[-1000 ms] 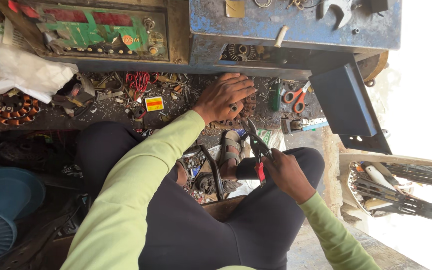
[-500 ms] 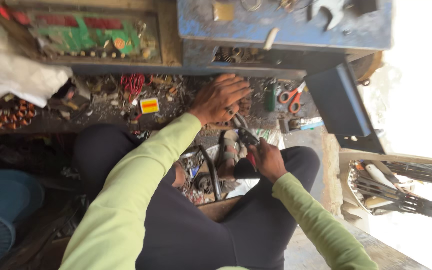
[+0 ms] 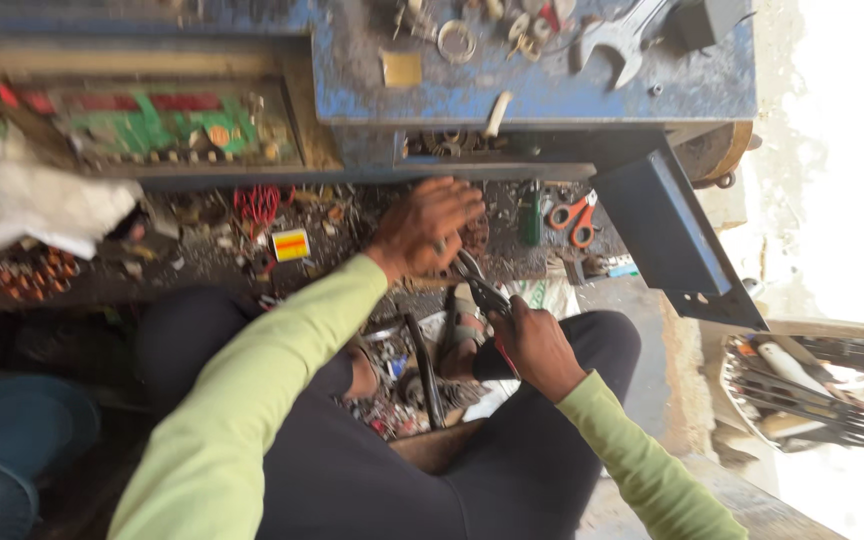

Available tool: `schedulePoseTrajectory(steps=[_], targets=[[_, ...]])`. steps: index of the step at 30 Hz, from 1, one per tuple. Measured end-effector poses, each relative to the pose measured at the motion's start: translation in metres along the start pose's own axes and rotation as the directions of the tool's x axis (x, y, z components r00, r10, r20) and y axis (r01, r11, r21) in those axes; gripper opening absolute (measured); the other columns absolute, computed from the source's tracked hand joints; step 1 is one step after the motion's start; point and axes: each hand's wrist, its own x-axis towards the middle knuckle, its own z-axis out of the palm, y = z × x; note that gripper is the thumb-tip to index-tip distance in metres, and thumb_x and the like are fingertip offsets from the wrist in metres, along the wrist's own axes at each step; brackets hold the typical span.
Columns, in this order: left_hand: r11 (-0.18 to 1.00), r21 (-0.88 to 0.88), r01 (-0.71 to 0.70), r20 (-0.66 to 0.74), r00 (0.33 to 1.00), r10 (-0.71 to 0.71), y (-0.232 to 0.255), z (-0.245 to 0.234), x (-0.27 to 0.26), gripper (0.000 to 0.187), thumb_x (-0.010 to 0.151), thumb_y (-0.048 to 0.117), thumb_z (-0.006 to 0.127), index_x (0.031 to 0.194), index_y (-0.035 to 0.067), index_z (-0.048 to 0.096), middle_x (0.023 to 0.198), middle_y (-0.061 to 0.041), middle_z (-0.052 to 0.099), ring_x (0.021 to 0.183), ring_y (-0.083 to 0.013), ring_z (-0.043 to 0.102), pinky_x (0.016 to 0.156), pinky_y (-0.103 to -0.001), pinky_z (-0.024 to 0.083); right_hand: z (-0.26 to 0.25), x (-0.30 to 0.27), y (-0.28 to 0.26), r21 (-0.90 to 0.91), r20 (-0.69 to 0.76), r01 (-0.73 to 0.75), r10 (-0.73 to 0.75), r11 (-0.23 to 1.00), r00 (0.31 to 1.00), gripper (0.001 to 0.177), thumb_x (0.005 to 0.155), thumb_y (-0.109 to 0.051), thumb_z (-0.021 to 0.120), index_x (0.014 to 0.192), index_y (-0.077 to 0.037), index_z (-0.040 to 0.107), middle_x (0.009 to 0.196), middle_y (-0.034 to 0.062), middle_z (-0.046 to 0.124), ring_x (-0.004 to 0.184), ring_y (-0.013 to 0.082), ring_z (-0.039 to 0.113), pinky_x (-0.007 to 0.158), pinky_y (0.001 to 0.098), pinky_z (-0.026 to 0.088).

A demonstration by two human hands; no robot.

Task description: The person uses pliers and a screwdriver to work on a fan motor, cutting wires and tightening components while sitting on the floor.

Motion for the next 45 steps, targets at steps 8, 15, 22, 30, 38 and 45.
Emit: schedulePoseTrajectory(steps=[8, 15, 22, 30, 38, 45], targets=[[0.999, -0.024, 0.043, 0.004, 0.999, -0.043, -0.001, 0.006, 0.001, 0.05, 0.081, 0.014, 0.06, 0.129, 0.002, 0.069, 0.139, -0.015, 0.066, 0.135, -0.0308, 0.058, 0.122, -0.044, 0.037, 0.012, -0.001, 0.055, 0.218, 0.187, -0.139, 0.098, 0.966, 0.977, 0.048, 0.08, -0.023, 0.082, 0.112, 0.003, 0.058, 0.075, 0.018, 0.07, 0.07, 0.0303, 0.07, 0.063, 0.0404, 0.054], [1.0, 0.0, 0.027, 0.017, 0.999, -0.027, 0.001, 0.004, 0.005, 0.048, 0.082, 0.014, 0.059, 0.127, 0.001, 0.071, 0.138, -0.016, 0.066, 0.133, -0.0319, 0.059, 0.121, -0.045, 0.036, 0.026, 0.009, 0.093, 0.582, 0.644, -0.528, 0.047, 0.619, 0.764, 0.052, 0.081, -0.023, 0.08, 0.124, -0.001, 0.062, 0.106, 0.0067, 0.076, 0.092, 0.017, 0.07, 0.081, 0.0328, 0.058], [1.0, -0.017, 0.025, 0.053, 0.998, -0.024, -0.003, 0.0, 0.009, 0.047, 0.084, 0.01, 0.056, 0.128, -0.001, 0.07, 0.138, -0.017, 0.067, 0.134, -0.0329, 0.06, 0.122, -0.045, 0.038, 0.039, 0.014, 0.081, 0.34, 0.528, -0.594, 0.374, 0.729, 0.762, 0.075, 0.07, -0.043, 0.091, 0.122, 0.002, 0.061, 0.104, 0.0116, 0.073, 0.097, 0.019, 0.069, 0.089, 0.0352, 0.055], [0.999, 0.045, -0.012, 0.054, 0.999, 0.009, 0.001, 0.006, 0.011, 0.045, 0.086, 0.011, 0.055, 0.126, -0.002, 0.07, 0.138, -0.018, 0.067, 0.132, -0.0362, 0.062, 0.121, -0.048, 0.04, 0.053, -0.003, 0.035, 0.341, 0.117, -0.398, 0.382, 0.852, 0.917, 0.068, 0.077, -0.057, 0.081, 0.104, 0.006, 0.072, 0.089, 0.0215, 0.074, 0.087, 0.0308, 0.075, 0.082, 0.0399, 0.056], [0.999, 0.028, 0.034, 0.037, 0.999, -0.035, 0.015, -0.003, 0.015, 0.044, 0.083, 0.009, 0.053, 0.122, -0.002, 0.071, 0.136, -0.016, 0.068, 0.133, -0.0326, 0.059, 0.12, -0.048, 0.036, 0.04, -0.014, 0.03, 0.07, 0.107, -0.389, 0.38, 0.919, 0.919, 0.06, 0.087, -0.057, 0.072, 0.087, 0.002, 0.074, 0.085, 0.0269, 0.071, 0.082, 0.0421, 0.068, 0.077, 0.0485, 0.053], [0.998, 0.019, 0.059, 0.037, 0.998, -0.06, 0.014, -0.003, 0.013, 0.042, 0.085, 0.01, 0.053, 0.122, -0.001, 0.071, 0.136, -0.015, 0.068, 0.134, -0.0307, 0.059, 0.121, -0.046, 0.035, 0.017, 0.011, 0.064, 0.201, 0.457, -0.412, 0.287, 0.889, 0.842, 0.057, 0.085, -0.053, 0.074, 0.105, 0.0, 0.07, 0.084, 0.014, 0.075, 0.081, 0.0262, 0.073, 0.076, 0.0425, 0.056]])
